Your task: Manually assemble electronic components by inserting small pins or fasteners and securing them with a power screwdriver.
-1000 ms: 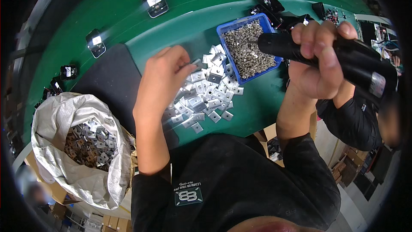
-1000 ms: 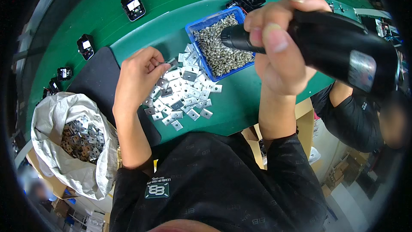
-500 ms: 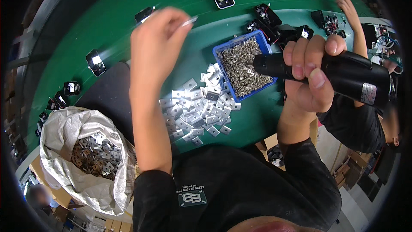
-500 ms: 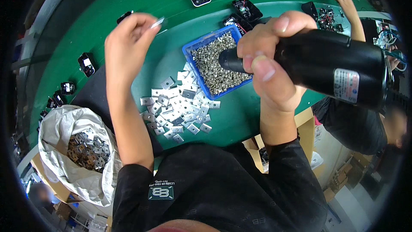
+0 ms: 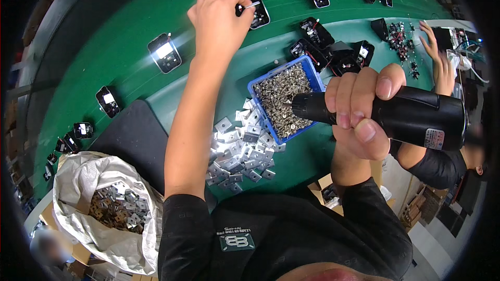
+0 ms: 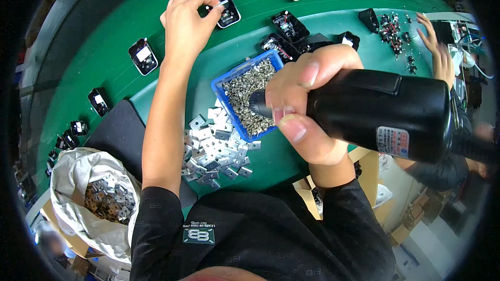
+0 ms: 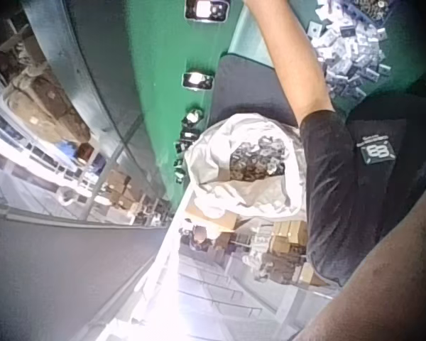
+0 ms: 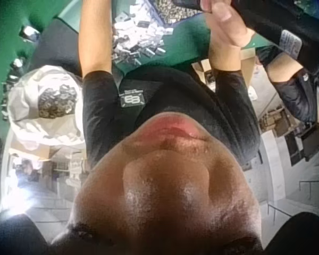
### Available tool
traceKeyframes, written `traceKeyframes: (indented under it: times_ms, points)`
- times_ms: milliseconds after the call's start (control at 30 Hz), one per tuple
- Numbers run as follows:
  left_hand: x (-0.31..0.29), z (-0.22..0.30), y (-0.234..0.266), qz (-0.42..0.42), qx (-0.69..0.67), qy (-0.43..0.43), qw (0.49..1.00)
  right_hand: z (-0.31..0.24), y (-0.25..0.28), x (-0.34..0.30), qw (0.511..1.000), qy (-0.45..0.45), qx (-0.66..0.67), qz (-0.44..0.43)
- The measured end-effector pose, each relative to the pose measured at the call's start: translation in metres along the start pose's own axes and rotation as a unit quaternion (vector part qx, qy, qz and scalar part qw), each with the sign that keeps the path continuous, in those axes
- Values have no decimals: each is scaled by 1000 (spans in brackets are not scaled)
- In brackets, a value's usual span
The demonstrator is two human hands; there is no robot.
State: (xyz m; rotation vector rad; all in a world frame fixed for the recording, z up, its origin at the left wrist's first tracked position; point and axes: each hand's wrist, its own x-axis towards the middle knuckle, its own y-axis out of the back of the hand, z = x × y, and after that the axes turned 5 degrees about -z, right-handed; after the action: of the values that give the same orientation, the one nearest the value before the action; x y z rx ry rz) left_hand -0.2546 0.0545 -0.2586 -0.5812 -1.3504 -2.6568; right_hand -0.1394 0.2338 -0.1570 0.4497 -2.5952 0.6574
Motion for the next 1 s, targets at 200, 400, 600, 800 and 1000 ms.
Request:
traceKeyframes:
  times_ms: [200, 400, 600, 800, 1000]
  points:
    - [0, -4, -1, -34, 0, 31, 999, -2, 0, -1, 1000, 2, -7, 7]
    - [-4, -8, -2, -30, -28, 43, 998, -1, -1, -2, 1000, 1, -1, 15]
    - [-1, -6, -4, -59, -71, 94, 991, 0, -1, -2, 1000, 4, -1, 15]
    - [8, -18, -4, -81, -150, 137, 976, -5, -9, -3, 999, -4, 2, 42]
    - [-27, -7, 44, -65, -142, 72, 985, -7, -11, -3, 999, 2, 0, 49]
